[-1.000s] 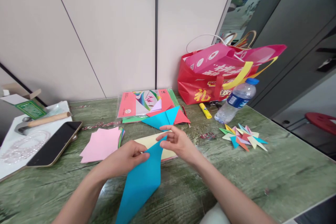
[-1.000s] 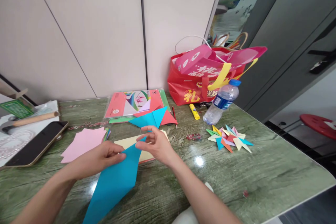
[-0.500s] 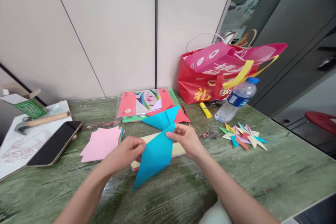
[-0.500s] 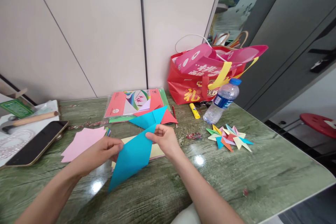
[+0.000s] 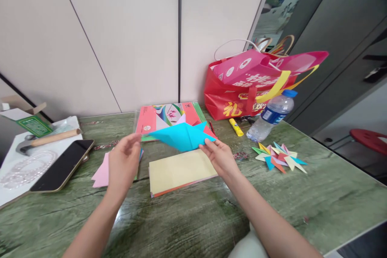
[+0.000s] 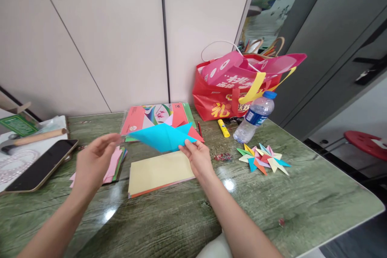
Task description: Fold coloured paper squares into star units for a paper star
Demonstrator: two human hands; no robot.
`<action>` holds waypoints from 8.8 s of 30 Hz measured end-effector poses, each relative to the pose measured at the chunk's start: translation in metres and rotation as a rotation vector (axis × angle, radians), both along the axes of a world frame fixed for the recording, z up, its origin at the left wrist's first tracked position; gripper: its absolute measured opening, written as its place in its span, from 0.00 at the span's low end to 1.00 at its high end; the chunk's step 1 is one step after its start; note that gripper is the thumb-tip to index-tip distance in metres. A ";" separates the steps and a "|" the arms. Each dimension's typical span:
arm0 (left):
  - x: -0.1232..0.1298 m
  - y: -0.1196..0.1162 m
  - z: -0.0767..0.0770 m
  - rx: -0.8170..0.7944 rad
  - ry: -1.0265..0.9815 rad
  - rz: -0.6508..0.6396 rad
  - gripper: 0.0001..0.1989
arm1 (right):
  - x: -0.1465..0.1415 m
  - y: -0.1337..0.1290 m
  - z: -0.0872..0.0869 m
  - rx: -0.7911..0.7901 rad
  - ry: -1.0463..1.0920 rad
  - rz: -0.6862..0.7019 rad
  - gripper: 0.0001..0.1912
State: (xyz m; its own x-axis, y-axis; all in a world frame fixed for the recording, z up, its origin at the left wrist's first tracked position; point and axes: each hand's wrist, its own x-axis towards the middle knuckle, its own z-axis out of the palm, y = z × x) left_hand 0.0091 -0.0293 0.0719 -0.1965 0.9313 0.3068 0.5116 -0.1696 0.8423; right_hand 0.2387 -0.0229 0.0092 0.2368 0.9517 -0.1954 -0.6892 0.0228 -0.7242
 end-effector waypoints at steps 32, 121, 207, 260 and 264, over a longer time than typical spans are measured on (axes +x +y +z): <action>0.019 -0.008 -0.030 -0.465 0.916 -0.535 0.42 | 0.006 0.010 -0.008 -0.033 -0.116 0.184 0.03; 0.021 -0.011 -0.005 -0.442 -0.579 -0.636 0.19 | -0.037 -0.046 0.044 0.541 -1.526 0.085 0.25; 0.003 -0.001 -0.003 -0.516 -0.475 -0.552 0.08 | -0.046 -0.029 0.026 0.281 -0.956 0.264 0.07; -0.002 -0.005 0.006 -0.475 -0.567 -0.409 0.09 | -0.042 -0.032 0.030 0.271 -0.983 0.272 0.07; -0.004 -0.005 0.007 -0.491 -0.538 -0.441 0.10 | -0.042 -0.032 0.030 0.261 -0.977 0.274 0.06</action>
State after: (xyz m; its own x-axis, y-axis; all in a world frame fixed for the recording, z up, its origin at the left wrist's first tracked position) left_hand 0.0055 -0.0343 0.0789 0.2120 0.9600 -0.1828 -0.0065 0.1885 0.9821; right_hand 0.1966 -0.0549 0.0391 -0.0493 0.9817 0.1842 0.1881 0.1902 -0.9636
